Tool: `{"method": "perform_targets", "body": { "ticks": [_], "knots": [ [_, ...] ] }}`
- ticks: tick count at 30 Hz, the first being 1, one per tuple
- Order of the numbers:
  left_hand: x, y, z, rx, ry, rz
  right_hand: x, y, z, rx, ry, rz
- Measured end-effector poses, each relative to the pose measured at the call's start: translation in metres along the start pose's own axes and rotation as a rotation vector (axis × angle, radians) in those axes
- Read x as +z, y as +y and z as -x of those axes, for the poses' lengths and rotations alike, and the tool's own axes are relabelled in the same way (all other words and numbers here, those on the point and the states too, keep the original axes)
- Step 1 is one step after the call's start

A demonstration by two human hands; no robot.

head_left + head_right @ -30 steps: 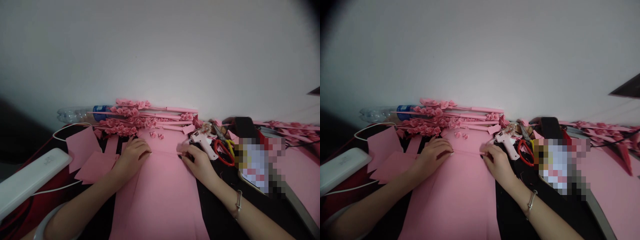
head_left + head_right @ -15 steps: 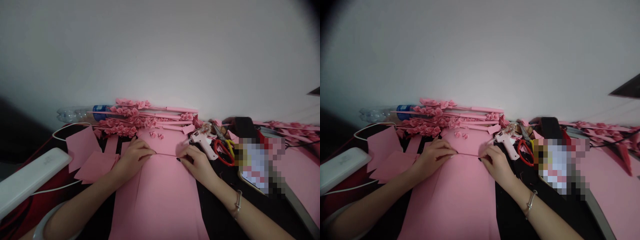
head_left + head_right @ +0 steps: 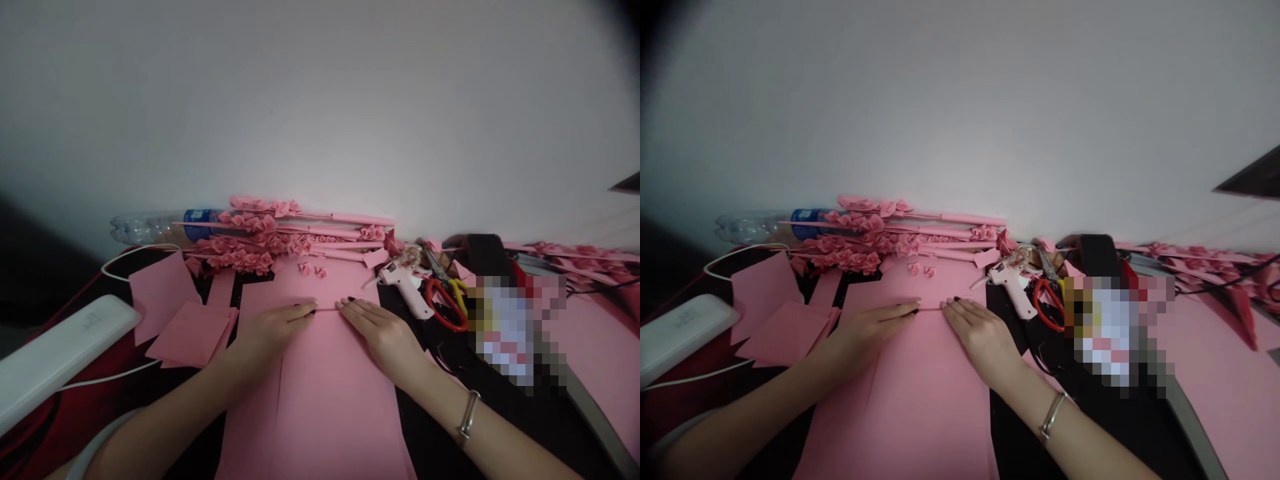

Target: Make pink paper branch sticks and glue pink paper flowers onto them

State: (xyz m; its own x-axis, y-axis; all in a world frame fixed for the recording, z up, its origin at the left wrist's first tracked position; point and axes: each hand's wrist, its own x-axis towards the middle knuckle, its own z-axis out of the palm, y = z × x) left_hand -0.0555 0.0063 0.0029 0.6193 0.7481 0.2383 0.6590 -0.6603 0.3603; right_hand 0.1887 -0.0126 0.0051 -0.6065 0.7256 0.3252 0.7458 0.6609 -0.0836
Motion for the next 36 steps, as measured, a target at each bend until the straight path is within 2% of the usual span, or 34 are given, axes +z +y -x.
{"method": "perform_targets", "body": {
  "ticks": [4,7,13,17,20,25,29,32,36],
  "knots": [
    [-0.002,0.008,0.001,0.094,-0.095,-0.043,-0.001,-0.004,0.001,-0.004,0.002,0.063],
    [0.001,0.012,0.003,0.117,-0.076,-0.122,0.0,-0.01,0.004,-0.006,0.0,0.091],
    [0.011,0.023,0.007,0.097,-0.083,-0.167,0.0,-0.032,0.006,0.096,-0.087,0.088],
    [0.012,0.03,0.006,0.15,-0.154,-0.189,-0.001,-0.042,0.003,0.081,-0.153,0.002],
    [0.011,0.033,0.007,0.103,-0.15,-0.178,-0.002,-0.043,0.002,0.092,-0.159,0.007],
    [0.005,0.034,0.012,-0.075,-0.058,-0.173,-0.001,-0.035,0.011,0.15,-0.081,0.168],
    [-0.005,0.028,0.011,-0.115,0.011,-0.211,0.0,-0.017,0.016,0.174,0.039,0.228],
    [-0.011,0.021,0.007,-0.106,0.051,-0.181,-0.002,-0.002,0.012,0.197,0.117,0.089],
    [-0.017,0.013,0.001,-0.152,0.023,-0.091,-0.005,0.011,0.004,0.276,0.175,-0.197]
  ]
}}
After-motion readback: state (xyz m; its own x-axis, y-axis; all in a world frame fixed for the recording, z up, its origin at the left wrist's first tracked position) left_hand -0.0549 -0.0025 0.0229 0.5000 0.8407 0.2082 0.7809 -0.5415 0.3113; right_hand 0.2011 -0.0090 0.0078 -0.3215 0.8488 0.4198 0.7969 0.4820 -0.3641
